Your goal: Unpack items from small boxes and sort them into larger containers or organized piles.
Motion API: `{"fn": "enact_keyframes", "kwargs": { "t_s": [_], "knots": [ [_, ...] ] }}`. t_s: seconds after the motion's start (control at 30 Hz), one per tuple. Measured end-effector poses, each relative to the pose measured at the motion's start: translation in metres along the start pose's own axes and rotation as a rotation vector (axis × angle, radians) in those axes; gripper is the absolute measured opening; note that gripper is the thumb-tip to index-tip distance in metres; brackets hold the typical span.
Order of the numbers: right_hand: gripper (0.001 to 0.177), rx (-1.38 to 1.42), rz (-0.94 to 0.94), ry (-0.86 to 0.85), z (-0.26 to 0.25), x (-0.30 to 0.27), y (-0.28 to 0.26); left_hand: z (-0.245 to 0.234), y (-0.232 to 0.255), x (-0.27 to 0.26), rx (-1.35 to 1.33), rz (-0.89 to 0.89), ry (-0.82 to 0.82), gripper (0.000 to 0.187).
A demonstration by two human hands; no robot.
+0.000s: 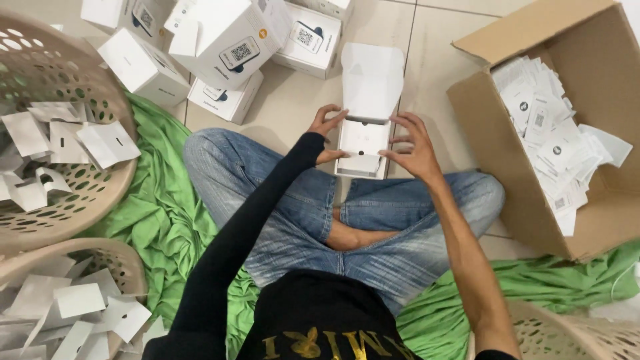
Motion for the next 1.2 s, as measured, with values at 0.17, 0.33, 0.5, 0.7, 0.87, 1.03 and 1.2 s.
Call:
{"fn": "enact_keyframes", "kwargs": {
  "t_s": [0.17,0.33,0.5,0.7,0.87,1.03,1.2],
  "knots": [
    [0.098,0.216,0.231,0.187,-0.015,0.059,0.096,0.050,-0.076,0.043,-0.376,-0.380,-0.141,0.124],
    [0.093,0.159,0.250,0.170,-0.041,0.122,0.092,0.103,-0.153,0.132,-0.559,-0.399,-0.171,0.131],
    [0.059,0.009,0.091,0.260,-0.030,0.064,-0.031,-0.023,-0.002,0.082,-0.103,-0.187,0.102,0.069],
    [0.045,-0.071,-0.305,0.303,0.021,-0.004,-0.037,0.010,0.041,0.007,0.061,-0.018,0.341,0.085],
    [0.050,-0.280,-0.004,0.380,0.004,0.017,0.006,0.015,0.043,0.014,-0.181,-0.449,0.125,0.085],
    [0.057,-0.251,-0.411,0.376,0.022,-0.008,-0.026,0.009,0.044,0.008,-0.119,-0.162,0.363,0.090],
    [0.062,-0.154,-0.321,0.320,0.020,-0.015,-0.039,0.004,0.041,0.005,-0.115,-0.020,0.363,0.081]
  ]
}}
Point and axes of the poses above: each hand's wrist, its own x-axis towards the middle knuckle, its own z-axis out of the palm, y = z × x, the point moved 5 cm from there along x, towards the middle knuckle, and after that the axes turned 15 degrees about x, right-handed, at the moved point
